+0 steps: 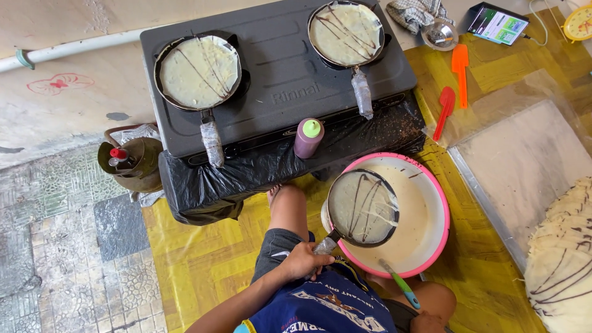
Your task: Preparing crepes by dipping pans into a bowl of batter and cooking them on a multi-burner gas stove.
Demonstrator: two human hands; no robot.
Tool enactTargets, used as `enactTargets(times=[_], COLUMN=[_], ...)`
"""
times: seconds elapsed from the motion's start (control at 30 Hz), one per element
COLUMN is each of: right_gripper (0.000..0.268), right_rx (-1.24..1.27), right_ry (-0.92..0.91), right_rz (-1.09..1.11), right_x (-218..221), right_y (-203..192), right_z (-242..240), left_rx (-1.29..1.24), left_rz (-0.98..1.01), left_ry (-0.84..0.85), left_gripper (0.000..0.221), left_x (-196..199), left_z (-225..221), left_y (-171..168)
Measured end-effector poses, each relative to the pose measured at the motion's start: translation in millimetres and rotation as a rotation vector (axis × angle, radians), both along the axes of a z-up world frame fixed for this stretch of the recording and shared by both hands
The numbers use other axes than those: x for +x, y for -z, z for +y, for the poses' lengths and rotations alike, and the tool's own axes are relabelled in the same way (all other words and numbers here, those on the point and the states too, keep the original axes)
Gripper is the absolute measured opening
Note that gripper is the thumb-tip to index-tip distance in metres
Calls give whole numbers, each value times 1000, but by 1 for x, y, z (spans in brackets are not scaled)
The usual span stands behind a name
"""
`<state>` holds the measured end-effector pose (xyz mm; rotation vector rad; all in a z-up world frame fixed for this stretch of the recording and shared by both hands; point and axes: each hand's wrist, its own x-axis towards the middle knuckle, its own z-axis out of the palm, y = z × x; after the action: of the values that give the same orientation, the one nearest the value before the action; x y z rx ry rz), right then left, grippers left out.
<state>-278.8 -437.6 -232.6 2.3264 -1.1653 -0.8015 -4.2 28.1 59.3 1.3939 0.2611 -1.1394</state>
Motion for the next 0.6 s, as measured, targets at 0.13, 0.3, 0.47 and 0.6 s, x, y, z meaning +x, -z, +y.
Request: enactTargets(times=[0.13, 0.3, 0.47, 0.6], right_gripper=[38, 49, 60, 53], right_rx=[-128, 311, 192, 351], right_ry=[-74, 205, 230, 338], right_rz=[-236, -123, -254, -212], right_x=[2, 34, 32, 45], right_y=[-31, -120, -113, -141], right_z=[17, 58, 64, 68], left_rx=[-17, -42, -30, -49], left_rz=[-22, -38, -16, -27], left_ry=[27, 32, 36, 35], left_gripper=[31, 26, 26, 30], left_x=[-1, 0, 1, 2], left_z=[2, 6, 6, 7], left_y=[5, -1, 2, 4])
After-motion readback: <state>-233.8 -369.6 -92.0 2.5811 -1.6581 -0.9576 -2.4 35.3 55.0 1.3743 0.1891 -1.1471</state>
